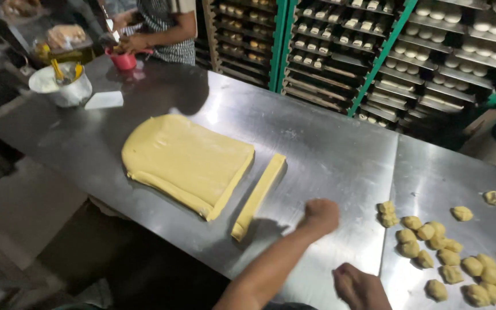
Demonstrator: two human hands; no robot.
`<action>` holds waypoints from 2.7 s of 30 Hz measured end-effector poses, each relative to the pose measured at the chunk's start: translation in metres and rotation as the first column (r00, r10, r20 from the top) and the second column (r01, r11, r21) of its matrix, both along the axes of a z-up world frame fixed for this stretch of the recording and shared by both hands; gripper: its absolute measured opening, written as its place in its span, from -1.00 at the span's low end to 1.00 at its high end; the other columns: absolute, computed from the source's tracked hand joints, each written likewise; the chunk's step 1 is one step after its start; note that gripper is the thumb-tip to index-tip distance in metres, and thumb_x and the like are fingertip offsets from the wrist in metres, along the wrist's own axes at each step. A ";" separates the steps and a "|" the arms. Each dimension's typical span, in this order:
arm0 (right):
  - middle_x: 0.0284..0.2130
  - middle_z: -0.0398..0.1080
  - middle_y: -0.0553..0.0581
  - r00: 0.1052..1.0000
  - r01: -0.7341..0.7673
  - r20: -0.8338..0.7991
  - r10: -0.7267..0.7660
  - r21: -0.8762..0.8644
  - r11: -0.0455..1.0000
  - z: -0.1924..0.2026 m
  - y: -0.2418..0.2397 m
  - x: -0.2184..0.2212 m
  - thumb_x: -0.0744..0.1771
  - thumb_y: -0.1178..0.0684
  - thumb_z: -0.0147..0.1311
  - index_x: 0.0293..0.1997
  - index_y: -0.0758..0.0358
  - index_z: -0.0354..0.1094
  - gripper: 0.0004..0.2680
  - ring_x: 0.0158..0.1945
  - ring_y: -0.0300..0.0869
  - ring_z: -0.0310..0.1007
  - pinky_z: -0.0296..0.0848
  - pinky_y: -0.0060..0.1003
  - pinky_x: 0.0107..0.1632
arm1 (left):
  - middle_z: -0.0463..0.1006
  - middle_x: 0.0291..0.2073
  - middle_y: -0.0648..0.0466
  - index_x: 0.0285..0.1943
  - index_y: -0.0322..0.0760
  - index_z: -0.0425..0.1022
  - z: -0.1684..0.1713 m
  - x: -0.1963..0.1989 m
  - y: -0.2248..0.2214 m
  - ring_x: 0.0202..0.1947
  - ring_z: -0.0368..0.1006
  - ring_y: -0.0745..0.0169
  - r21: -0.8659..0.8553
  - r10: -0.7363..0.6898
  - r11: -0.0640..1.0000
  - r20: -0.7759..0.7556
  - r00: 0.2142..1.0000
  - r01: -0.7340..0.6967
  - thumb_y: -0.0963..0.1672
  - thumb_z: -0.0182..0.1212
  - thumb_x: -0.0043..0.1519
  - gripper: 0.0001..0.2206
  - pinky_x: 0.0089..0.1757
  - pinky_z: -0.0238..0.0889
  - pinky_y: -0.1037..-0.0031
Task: Shaping and cutting dough strips on a stainless steel work surface in a commercial bakery setting.
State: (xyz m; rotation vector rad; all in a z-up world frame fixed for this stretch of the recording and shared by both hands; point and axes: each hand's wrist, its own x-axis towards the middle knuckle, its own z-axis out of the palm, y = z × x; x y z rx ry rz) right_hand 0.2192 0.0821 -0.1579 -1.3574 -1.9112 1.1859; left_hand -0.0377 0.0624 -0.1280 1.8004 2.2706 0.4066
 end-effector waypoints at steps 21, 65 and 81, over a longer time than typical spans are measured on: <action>0.16 0.32 0.12 0.788 -0.376 0.608 0.096 0.352 0.857 -0.014 -0.092 -0.084 0.21 -0.04 0.23 0.38 0.04 0.15 -0.44 0.15 0.12 0.32 0.50 0.06 -0.03 | 0.44 0.22 -0.21 0.29 -0.22 0.42 -0.027 -0.020 -0.143 0.27 0.31 -0.35 -0.133 -0.250 0.963 -0.130 0.960 0.233 -0.15 0.11 0.35 -0.69 0.16 0.06 -0.45; 0.45 -0.03 0.16 0.831 -0.448 0.554 -0.054 0.722 0.527 -0.043 -0.068 -0.090 0.28 -0.48 -0.28 0.46 -0.14 -0.01 -0.41 0.50 0.18 -0.09 0.01 0.53 0.26 | -0.01 0.57 -0.25 0.54 0.01 0.25 -0.019 -0.024 -0.150 0.60 -0.30 -0.33 0.178 -0.144 0.975 0.037 0.989 0.136 0.13 0.00 0.29 -0.39 0.33 -0.65 -0.38; 0.22 0.39 0.04 0.712 -0.322 0.542 -0.446 0.817 0.480 -0.109 -0.073 -0.076 0.20 -0.41 -0.19 0.34 -0.22 0.37 -0.43 0.28 0.07 0.35 0.02 0.53 0.30 | -0.17 0.47 -0.61 0.59 -0.32 0.02 -0.079 -0.023 -0.164 0.47 -0.32 -0.70 0.115 -0.156 0.978 -0.136 0.978 0.172 0.25 0.04 0.23 -0.13 0.29 -0.55 -0.35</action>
